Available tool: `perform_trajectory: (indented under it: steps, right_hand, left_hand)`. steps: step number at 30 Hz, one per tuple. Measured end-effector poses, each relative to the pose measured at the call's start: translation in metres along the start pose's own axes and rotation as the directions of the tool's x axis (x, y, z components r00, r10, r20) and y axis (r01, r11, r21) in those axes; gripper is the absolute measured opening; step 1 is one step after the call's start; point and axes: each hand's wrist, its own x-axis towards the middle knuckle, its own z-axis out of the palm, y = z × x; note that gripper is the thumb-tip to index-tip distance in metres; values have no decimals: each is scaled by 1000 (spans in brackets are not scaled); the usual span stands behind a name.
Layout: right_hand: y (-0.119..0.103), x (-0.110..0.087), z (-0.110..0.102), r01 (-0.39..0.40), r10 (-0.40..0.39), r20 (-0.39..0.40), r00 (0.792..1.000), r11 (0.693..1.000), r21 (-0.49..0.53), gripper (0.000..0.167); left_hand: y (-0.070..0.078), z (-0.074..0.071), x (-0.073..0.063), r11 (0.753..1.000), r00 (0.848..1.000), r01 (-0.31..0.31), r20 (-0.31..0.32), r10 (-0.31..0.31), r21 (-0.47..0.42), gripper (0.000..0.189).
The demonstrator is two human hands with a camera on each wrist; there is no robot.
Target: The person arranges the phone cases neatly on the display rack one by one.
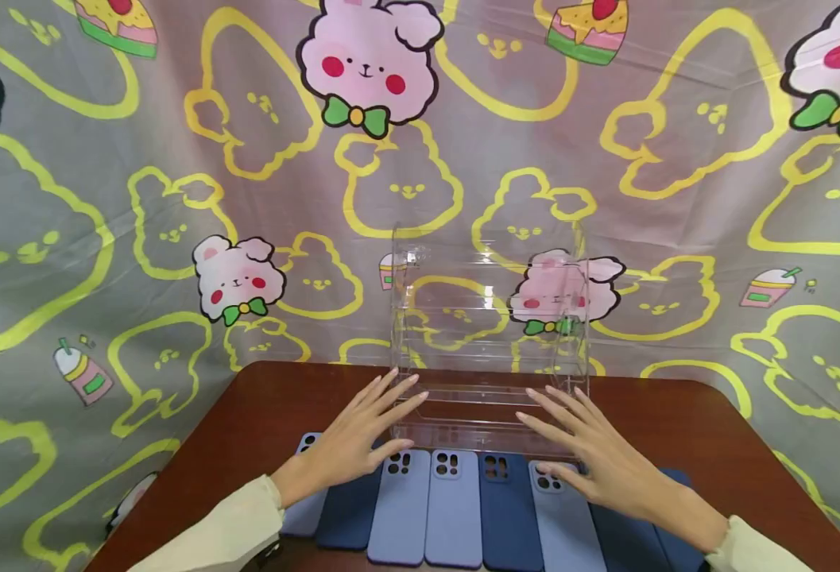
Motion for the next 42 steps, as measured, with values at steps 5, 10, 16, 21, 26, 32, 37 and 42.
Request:
perform_trajectory:
  steps: [5, 10, 16, 21, 26, 32, 37, 42]
  right_hand:
    - [9, -11, -2, -36, 36, -55, 998, 999, -12, 81]
    - [20, -20, -4, 2, -11, -129, 992, 997, -73, 65]
    - [33, -35, -8, 12, -55, -273, 960, 988, -154, 59]
    - [49, -46, -15, -82, -3, -400, 917, 977, -196, 59]
    - [57, -60, -16, -276, 178, -420, 890, 943, -185, 66]
    - [68, -73, -25, -661, 662, 7, 749, 749, -50, 60]
    - [80, -82, -28, -792, 759, 310, 573, 610, -30, 84]
    - [78, -92, -21, -809, 738, 430, 519, 587, -29, 90]
  left_hand:
    - [-7, 4, 0, 1000, 999, -6, -38, 5, -24, 79]
    - [-13, 7, 1, 999, 992, -27, -125, 24, -17, 76]
    - [-22, 7, 4, 999, 972, -4, -233, -4, -37, 74]
    - [-26, 4, 3, 998, 973, 46, -222, -55, -48, 77]
    - [-29, 3, 2, 975, 959, 148, -219, -183, -167, 79]
    - [-29, -1, 7, 928, 933, 284, -153, -325, -239, 78]
    - [-29, -5, 11, 813, 885, 420, -17, -465, -403, 76]
    - [-28, -5, 17, 590, 816, 503, 123, -565, -631, 72]
